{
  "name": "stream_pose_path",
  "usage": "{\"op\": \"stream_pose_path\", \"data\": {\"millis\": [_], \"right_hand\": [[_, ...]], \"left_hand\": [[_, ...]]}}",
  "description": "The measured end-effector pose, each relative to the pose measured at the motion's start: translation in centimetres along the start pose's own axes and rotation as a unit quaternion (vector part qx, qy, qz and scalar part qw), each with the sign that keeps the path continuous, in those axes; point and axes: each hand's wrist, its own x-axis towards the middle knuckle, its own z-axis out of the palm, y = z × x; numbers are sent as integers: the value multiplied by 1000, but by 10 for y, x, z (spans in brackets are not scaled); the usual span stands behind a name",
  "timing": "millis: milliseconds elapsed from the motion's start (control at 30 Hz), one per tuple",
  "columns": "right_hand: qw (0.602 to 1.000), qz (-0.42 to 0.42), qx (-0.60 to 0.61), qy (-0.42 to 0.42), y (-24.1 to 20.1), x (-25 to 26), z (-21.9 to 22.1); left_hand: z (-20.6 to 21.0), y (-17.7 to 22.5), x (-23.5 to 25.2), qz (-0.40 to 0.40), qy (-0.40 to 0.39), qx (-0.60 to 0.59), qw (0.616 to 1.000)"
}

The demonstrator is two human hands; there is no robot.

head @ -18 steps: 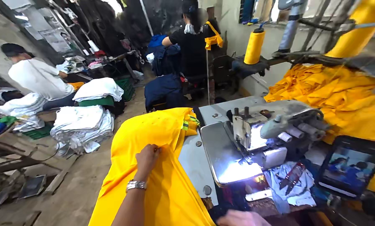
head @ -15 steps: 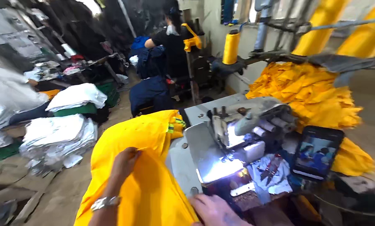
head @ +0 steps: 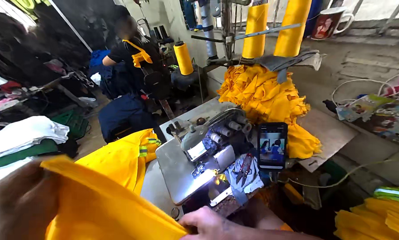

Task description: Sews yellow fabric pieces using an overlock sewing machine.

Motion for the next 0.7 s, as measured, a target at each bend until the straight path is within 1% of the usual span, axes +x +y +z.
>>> {"op": "stream_pose_path", "data": {"millis": [33, 100, 167, 233, 300, 333, 400, 533, 633, 700], "right_hand": [[999, -26, 15, 14, -8, -11, -17], [996, -59, 54, 36, -11, -35, -46], [994, -13, 87, 57, 11, -56, -61], [993, 52, 76, 79, 45, -75, -62], [992, 65, 39, 100, 73, -87, -60], [992, 63, 24, 105, 79, -90, -59], [992, 70, -7, 106, 85, -93, -58], [987, 77, -67, 124, 85, -79, -56], [983, 87, -87, 135, 82, -71, -52], [980, 82, -79, 163, 84, -69, -48]], "left_hand": [[16, 1, 13, 17, 8, -16, 1000], [52, 10, 35, 22, -5, -42, 999], [95, 17, 39, -17, -55, -30, 998], [137, 5, 23, -81, -116, -46, 989], [165, -10, 10, -117, -129, -92, 980], [172, -11, 5, -124, -128, -111, 978], [174, -3, 1, -128, -133, -123, 975], [148, 24, 11, -101, -150, -69, 981], [130, 46, 14, -84, -144, -56, 984], [122, 58, 13, -90, -146, -61, 983]]}}
